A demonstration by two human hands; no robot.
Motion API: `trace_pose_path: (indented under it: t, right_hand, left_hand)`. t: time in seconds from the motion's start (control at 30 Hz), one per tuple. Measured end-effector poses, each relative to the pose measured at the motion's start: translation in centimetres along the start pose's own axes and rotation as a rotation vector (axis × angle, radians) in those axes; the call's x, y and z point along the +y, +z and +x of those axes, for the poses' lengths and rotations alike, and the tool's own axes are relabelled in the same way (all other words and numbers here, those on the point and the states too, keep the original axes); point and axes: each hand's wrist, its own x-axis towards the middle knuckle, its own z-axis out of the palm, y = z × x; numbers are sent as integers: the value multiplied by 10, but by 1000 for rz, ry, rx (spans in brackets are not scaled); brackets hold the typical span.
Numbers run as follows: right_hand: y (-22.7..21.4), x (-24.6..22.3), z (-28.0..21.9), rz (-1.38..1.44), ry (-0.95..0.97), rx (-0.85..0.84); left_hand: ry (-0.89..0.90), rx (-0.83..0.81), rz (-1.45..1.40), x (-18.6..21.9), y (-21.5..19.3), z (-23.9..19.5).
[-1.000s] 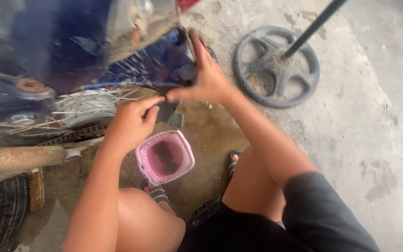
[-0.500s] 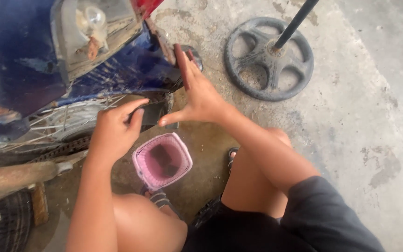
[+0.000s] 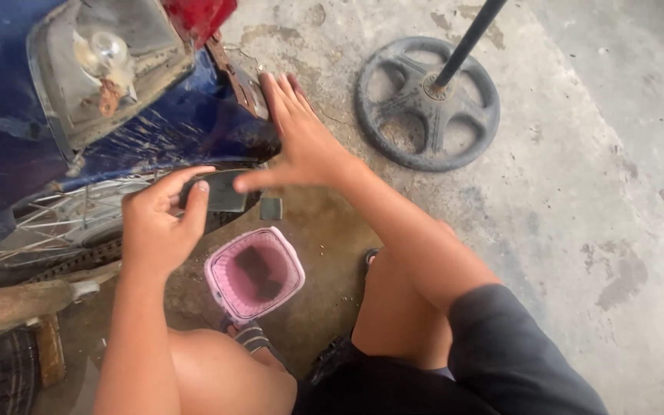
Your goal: Wet sanding a motorcycle panel using sandpaper and a bucket of water to prepare the surface.
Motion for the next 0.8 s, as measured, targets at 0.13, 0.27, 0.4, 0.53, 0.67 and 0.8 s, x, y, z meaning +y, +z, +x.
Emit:
trace_pose_path:
  t: [0.13, 0.27, 0.4, 0.53, 0.67, 0.8]
  right_hand:
    - [15, 20, -6, -59, -130, 161]
    - [8, 27, 3, -170, -48, 46]
    - [6, 19, -20, -347, -79, -38]
    - [9, 40, 6, -491, -77, 10]
    - [5, 22, -4, -553, -80, -6]
    - [-2, 23, 20, -558, -13, -106]
  left_hand:
    - [294, 167, -151, 0, 14, 2]
    - [353, 228, 46, 4, 24, 2]
    - [420, 379, 92, 5, 25, -3]
    - [398, 410, 33, 4, 38, -3]
    - [439, 450, 41, -3, 36, 4]
    - [539, 545, 213, -4, 40, 9]
